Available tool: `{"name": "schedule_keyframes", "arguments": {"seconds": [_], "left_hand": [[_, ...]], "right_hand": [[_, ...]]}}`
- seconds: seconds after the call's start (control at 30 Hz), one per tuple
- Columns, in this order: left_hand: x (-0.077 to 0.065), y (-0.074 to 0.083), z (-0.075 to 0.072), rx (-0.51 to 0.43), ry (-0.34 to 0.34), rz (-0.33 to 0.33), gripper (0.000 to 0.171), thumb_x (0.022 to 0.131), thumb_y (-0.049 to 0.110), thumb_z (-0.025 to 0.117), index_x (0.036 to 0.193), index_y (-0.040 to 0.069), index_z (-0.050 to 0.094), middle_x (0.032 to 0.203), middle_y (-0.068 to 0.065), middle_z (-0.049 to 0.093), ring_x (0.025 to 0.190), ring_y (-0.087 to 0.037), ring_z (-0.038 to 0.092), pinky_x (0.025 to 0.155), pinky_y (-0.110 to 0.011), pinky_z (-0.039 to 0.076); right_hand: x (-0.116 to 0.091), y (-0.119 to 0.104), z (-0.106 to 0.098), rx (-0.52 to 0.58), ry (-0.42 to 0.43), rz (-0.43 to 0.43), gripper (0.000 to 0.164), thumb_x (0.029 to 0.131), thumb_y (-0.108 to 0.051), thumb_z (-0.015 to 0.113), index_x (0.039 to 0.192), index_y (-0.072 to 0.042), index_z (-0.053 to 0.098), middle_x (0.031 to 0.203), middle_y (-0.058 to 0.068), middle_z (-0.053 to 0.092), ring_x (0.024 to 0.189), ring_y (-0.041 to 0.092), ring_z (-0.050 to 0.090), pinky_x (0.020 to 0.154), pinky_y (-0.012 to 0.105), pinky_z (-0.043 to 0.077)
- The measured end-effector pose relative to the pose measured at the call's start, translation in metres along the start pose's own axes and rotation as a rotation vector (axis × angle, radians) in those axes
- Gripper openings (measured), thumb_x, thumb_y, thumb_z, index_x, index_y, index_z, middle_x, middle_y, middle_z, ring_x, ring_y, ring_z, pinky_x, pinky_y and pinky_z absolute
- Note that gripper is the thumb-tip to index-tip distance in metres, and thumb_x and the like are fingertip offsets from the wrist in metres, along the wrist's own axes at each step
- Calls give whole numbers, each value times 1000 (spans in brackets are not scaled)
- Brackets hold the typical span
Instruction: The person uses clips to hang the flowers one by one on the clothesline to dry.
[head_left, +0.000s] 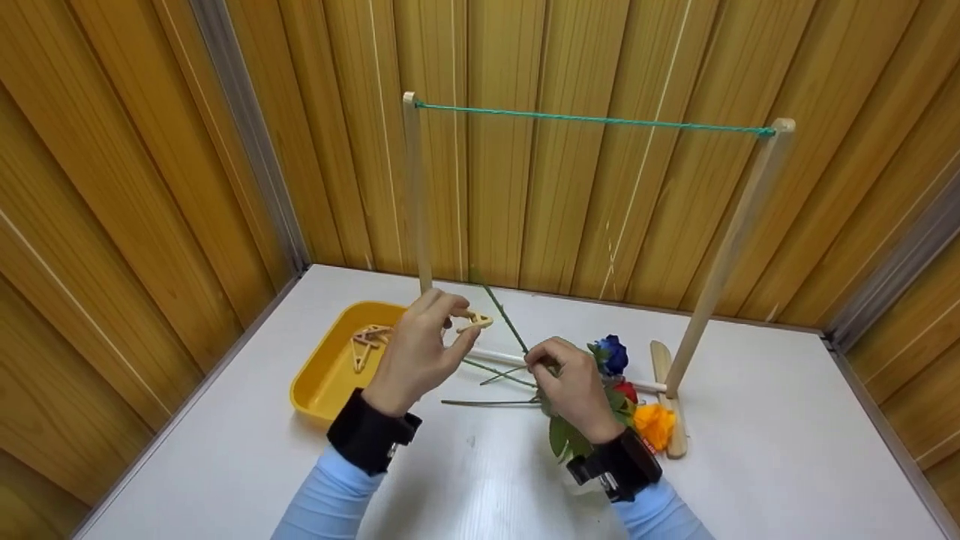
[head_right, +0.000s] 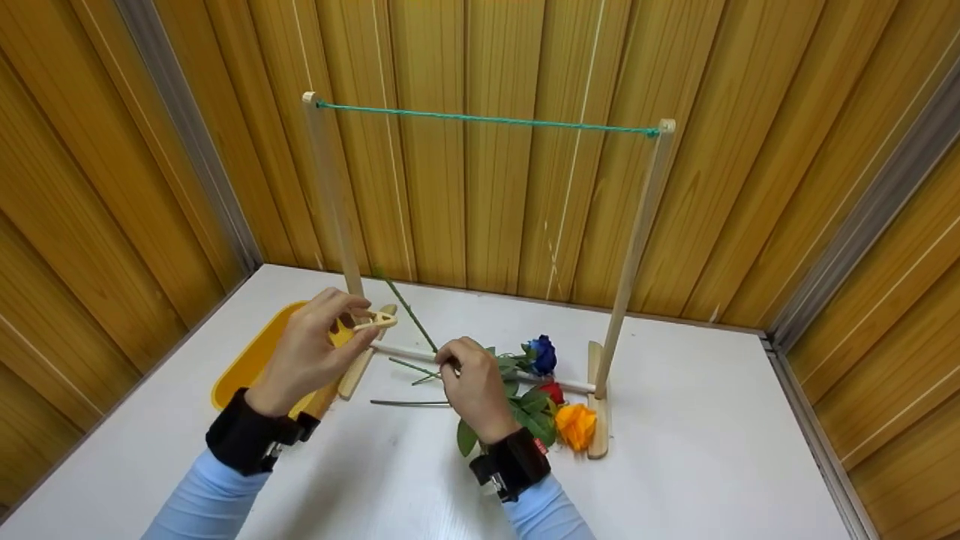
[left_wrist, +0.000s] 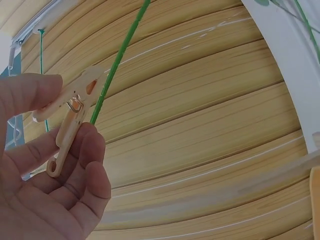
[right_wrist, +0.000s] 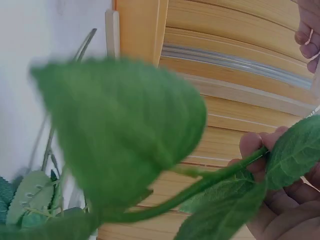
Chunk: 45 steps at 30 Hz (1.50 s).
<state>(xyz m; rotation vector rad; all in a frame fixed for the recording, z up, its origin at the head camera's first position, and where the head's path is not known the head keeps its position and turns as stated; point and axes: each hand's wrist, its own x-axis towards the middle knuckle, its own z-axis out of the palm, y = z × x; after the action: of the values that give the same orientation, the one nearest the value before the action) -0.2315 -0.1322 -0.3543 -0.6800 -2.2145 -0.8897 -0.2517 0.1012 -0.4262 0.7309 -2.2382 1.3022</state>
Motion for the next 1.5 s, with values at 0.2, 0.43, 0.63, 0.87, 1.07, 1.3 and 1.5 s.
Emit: {"name": "schedule_keyframes", "arguments": {"seconds": [0.2, 0.43, 0.63, 0.87, 1.07, 1.3, 1.5], "left_hand": [[34, 6, -12, 43, -62, 33, 24, 91, 15, 81, 106, 1, 70, 98, -11, 65, 85, -27, 67, 74, -34, 59], [66, 4, -22, 44, -173, -44, 25, 94, 20, 77, 110, 1, 70, 101, -13, 62, 94, -28, 67, 79, -38, 58], [98, 0, -43, 98, -215, -88, 29, 97, 23, 74, 115, 0, 70, 109, -15, 58, 99, -30, 62, 82, -38, 53], [140, -3, -73, 186, -201, -96, 38, 97, 22, 74, 124, -3, 62, 117, -17, 58, 113, -31, 62, 94, -39, 53], [172, -3, -93, 262, -228, -99, 33, 95, 13, 75, 118, -5, 60, 120, -18, 58, 120, -32, 59, 99, -40, 52], [202, -1, -112, 323, -259, -83, 29, 93, 13, 78, 113, -3, 65, 116, -18, 60, 116, -33, 57, 98, -43, 50], [221, -1, -122, 345, -239, -90, 31, 89, 13, 82, 111, -3, 69, 115, -17, 58, 114, -32, 57, 101, -42, 50]], "right_hand": [[18, 0, -7, 23, -55, 67, 17, 87, 11, 70, 87, -6, 70, 86, 5, 73, 78, 14, 67, 75, 25, 56], [41, -1, -12, 55, -94, 39, 14, 89, 11, 70, 94, -2, 66, 85, 6, 73, 78, 21, 71, 74, 27, 58], [65, -5, -11, 56, -103, 8, 17, 91, 9, 69, 108, 4, 69, 89, 11, 74, 77, 25, 72, 72, 26, 58], [94, -8, -5, 48, -144, 29, 9, 93, 5, 68, 101, 5, 71, 87, 17, 74, 79, 28, 73, 70, 23, 54], [114, -11, 2, 14, -136, 30, 5, 92, 1, 67, 95, 4, 69, 83, 14, 71, 75, 22, 67, 69, 25, 52], [135, -13, 9, -30, -100, 19, 4, 93, 1, 67, 94, 3, 70, 82, 12, 71, 75, 23, 66, 70, 33, 55], [147, -13, 16, -66, -77, -11, 5, 94, 1, 67, 91, 3, 70, 80, 13, 73, 72, 23, 68, 68, 34, 55]]}}
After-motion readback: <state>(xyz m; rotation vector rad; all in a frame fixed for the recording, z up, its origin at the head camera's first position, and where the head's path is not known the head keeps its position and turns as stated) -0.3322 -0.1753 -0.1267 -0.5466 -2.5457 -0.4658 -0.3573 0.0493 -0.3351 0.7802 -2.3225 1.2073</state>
